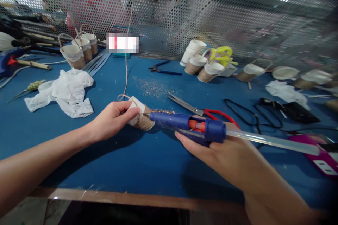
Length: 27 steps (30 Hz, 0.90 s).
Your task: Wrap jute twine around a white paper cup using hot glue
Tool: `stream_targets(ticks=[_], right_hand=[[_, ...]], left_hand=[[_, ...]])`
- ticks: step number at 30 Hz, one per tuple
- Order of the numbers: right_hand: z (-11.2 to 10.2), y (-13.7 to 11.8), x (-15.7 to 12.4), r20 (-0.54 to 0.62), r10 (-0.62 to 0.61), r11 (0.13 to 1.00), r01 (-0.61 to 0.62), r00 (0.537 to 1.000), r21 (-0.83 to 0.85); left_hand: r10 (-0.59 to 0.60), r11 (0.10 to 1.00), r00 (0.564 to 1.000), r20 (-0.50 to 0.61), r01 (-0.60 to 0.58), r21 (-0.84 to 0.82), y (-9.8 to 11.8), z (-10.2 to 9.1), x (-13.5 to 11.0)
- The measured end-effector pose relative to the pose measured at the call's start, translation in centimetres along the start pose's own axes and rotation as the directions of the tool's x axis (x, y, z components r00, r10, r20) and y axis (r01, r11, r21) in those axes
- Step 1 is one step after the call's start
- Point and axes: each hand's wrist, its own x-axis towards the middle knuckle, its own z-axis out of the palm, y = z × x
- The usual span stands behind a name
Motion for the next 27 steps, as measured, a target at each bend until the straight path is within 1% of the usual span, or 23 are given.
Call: stream_targets(ticks=[2, 4, 11, 17, 22, 27], right_hand=[[0.08, -0.11, -0.05, 0.0, 0.047, 0.997, -0.046, 0.999, 0.067], [0.15, -0.14, -0.14, -0.003, 0.07, 0.993, -0.069, 0.998, 0.1], [0.05, -0.04, -0.09, -0.029, 0.075, 0.994, -0.073, 0.997, 0.077], [0.15, 0.01, -0.2, 0.034, 0.175, 0.969, -0.178, 0.984, 0.172], [0.04, 0.02, -0.13, 0.037, 0.175, 0.972, -0.179, 0.984, 0.155], [0.22, -0.08, -0.57, 0.103, 0.218, 0.945, -0.236, 0.97, 0.225]], left_hand=[[-0.004, 1.0, 1.0, -0.001, 0.004, 0.01, -0.02, 0.01, 0.0], [-0.004, 1.0, 1.0, 0.001, 0.004, 0.008, 0.0, 0.02, -0.02], [-0.009, 1.0, 1.0, 0.011, 0.009, -0.011, 0.05, -0.04, -0.05], [0.019, 1.0, 1.0, 0.025, -0.019, 0.003, 0.14, -0.11, -0.04], [0.049, 0.997, 0.998, 0.043, -0.052, 0.064, 0.15, -0.21, -0.09], [0.039, 0.997, 0.997, 0.06, -0.043, 0.063, -0.06, -0.2, -0.05]])
